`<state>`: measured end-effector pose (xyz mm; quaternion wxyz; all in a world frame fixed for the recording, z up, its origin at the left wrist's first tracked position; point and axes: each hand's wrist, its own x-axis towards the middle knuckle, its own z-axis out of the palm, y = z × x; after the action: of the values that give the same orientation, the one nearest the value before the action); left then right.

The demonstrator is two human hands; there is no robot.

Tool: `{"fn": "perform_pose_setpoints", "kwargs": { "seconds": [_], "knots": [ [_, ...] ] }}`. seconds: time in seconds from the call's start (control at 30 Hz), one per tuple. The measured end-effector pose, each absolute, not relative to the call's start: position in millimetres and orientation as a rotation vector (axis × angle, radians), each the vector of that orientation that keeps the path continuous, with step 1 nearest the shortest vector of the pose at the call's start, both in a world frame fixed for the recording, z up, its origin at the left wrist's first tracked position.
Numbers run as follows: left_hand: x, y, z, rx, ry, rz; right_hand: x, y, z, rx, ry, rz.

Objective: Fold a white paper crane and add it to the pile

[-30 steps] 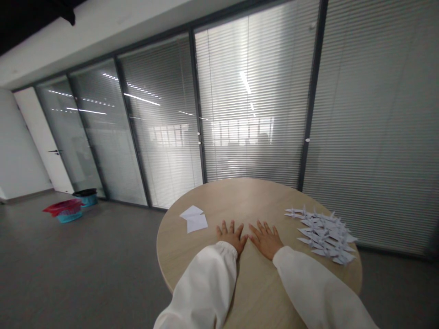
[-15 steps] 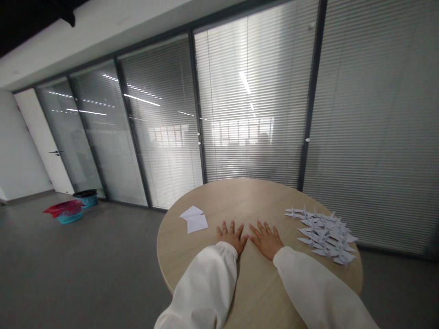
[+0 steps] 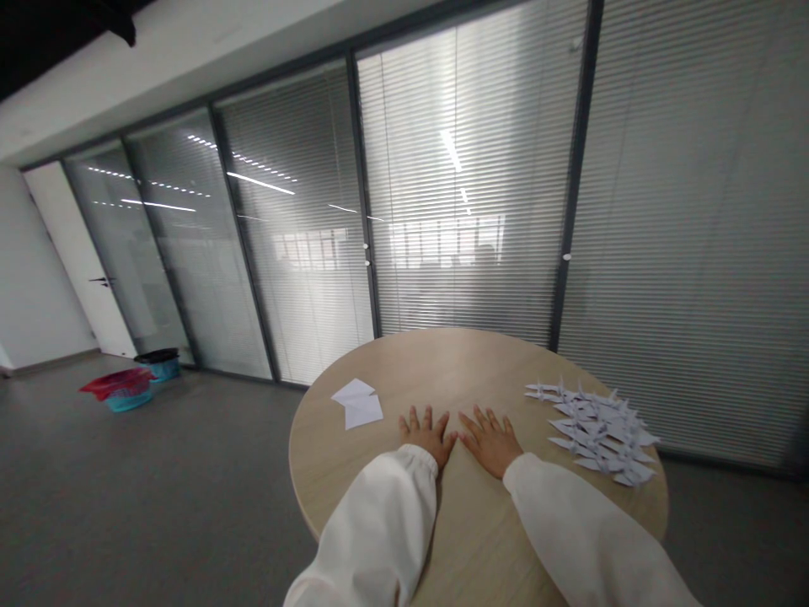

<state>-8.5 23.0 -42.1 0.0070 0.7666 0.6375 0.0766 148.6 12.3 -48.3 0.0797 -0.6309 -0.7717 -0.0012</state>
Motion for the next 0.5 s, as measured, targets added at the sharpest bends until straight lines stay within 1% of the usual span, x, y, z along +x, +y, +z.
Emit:
{"fn": "perform_pose_setpoints", "kwargs": {
  "seconds": [0.2,0.4,0.5],
  "knots": [
    [-8,18,-37,2.415,2.009,0.245,149,12,-49,-1.867,-2.291,-0.057],
    [-4,7,-11,2.423,1.965,0.495,150,4,-37,-1.582,-2.165,-0.2],
    [-4,-2,-5,2.383,1.965,0.629,145,2,-33,-1.392,-2.078,-0.144]
  ]
}}
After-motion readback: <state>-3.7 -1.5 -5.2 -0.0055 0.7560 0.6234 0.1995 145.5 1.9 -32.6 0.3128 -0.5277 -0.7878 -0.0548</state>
